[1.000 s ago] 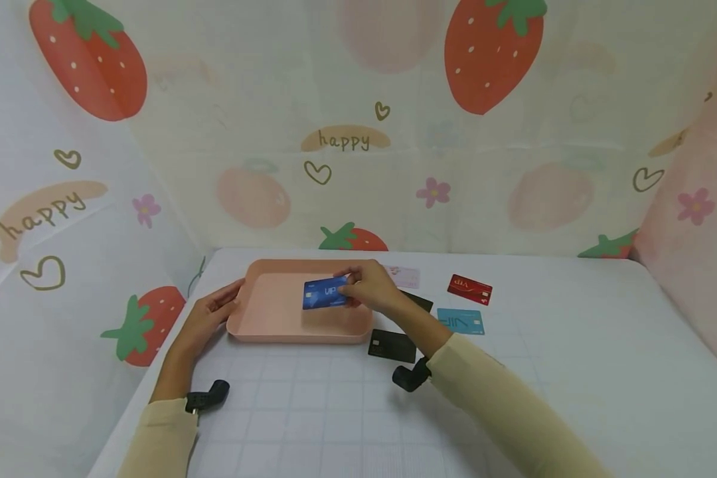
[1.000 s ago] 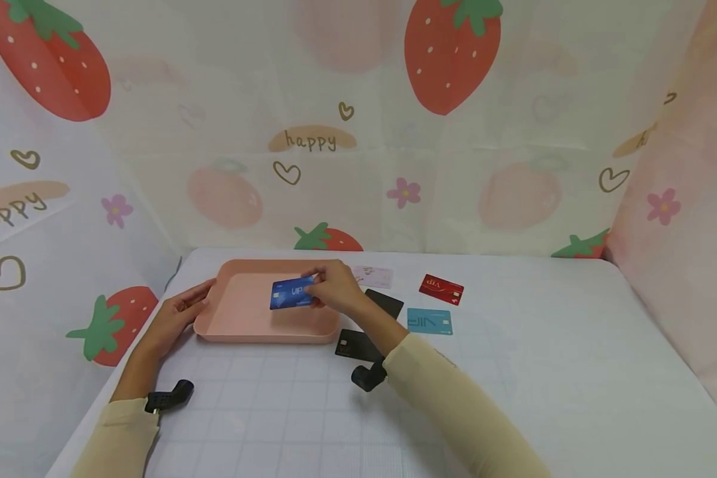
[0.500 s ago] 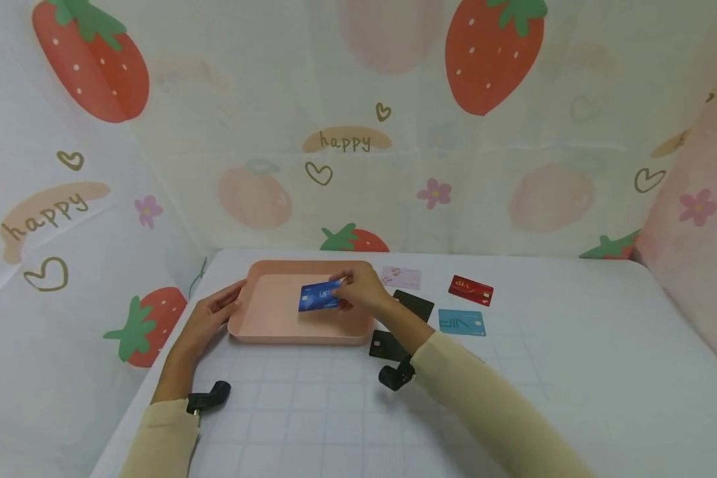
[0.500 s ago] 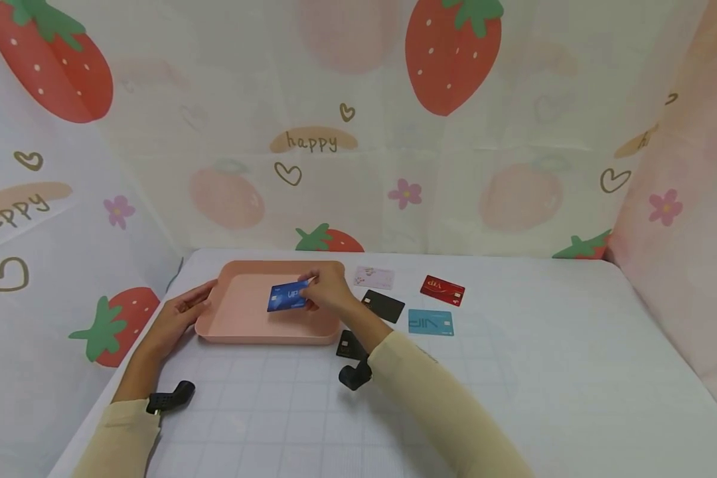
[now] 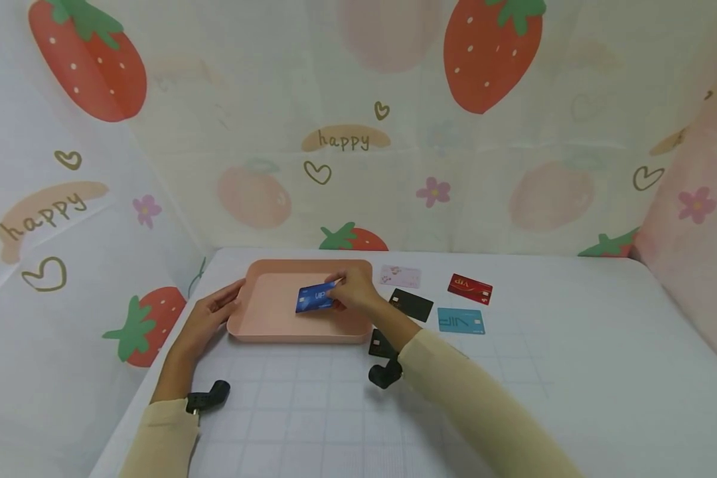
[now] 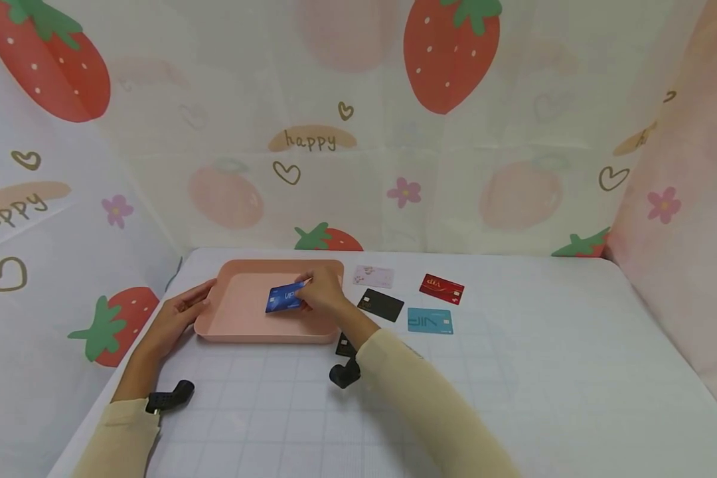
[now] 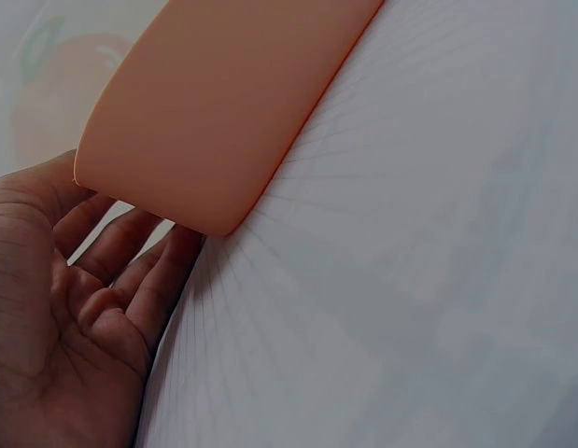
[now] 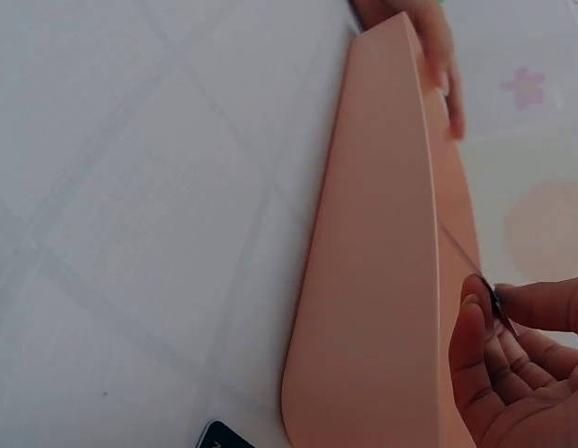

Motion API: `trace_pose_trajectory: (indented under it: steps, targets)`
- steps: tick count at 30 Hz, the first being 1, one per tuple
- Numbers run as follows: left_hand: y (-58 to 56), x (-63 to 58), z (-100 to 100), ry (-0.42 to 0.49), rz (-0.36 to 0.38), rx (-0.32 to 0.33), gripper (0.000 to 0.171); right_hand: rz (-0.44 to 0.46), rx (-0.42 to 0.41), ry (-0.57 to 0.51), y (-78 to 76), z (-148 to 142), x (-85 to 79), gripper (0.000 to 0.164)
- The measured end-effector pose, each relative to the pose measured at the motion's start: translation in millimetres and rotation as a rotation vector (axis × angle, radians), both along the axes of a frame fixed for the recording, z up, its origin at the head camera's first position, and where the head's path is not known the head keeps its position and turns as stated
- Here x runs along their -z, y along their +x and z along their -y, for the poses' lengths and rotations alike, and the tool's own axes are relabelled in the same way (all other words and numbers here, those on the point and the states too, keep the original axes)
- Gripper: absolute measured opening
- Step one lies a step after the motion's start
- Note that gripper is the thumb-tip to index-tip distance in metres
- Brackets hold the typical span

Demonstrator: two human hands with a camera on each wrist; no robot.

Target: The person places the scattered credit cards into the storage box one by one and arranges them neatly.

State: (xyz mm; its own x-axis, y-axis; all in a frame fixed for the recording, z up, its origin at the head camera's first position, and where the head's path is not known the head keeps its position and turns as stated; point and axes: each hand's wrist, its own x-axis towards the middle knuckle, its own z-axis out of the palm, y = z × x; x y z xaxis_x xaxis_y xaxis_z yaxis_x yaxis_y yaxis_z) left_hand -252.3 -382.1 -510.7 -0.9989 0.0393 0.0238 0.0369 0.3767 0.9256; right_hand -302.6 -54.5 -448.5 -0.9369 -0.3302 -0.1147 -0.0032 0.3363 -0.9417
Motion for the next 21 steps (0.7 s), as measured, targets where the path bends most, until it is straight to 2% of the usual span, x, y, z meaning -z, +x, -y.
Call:
trace_pose_trajectory:
  steps: [8, 15, 21]
  targets:
    - [-2.3, 2.2, 1.1, 0.017, 0.004, 0.011, 0.054, 0.0, 0.023, 0.028, -4.7, 6.5, 4.0, 0.026]
    - [-1.1, -1.3, -1.7, 0.007, -0.002, 0.006, 0.056, 0.018, 0.048, 0.026, -8.2, 11.5, 5.2, 0.025]
    - [-1.0, 2.4, -0.5, -0.012, -0.007, 0.007, 0.057, 0.037, 0.055, 0.041, -10.4, 17.6, 11.2, 0.024]
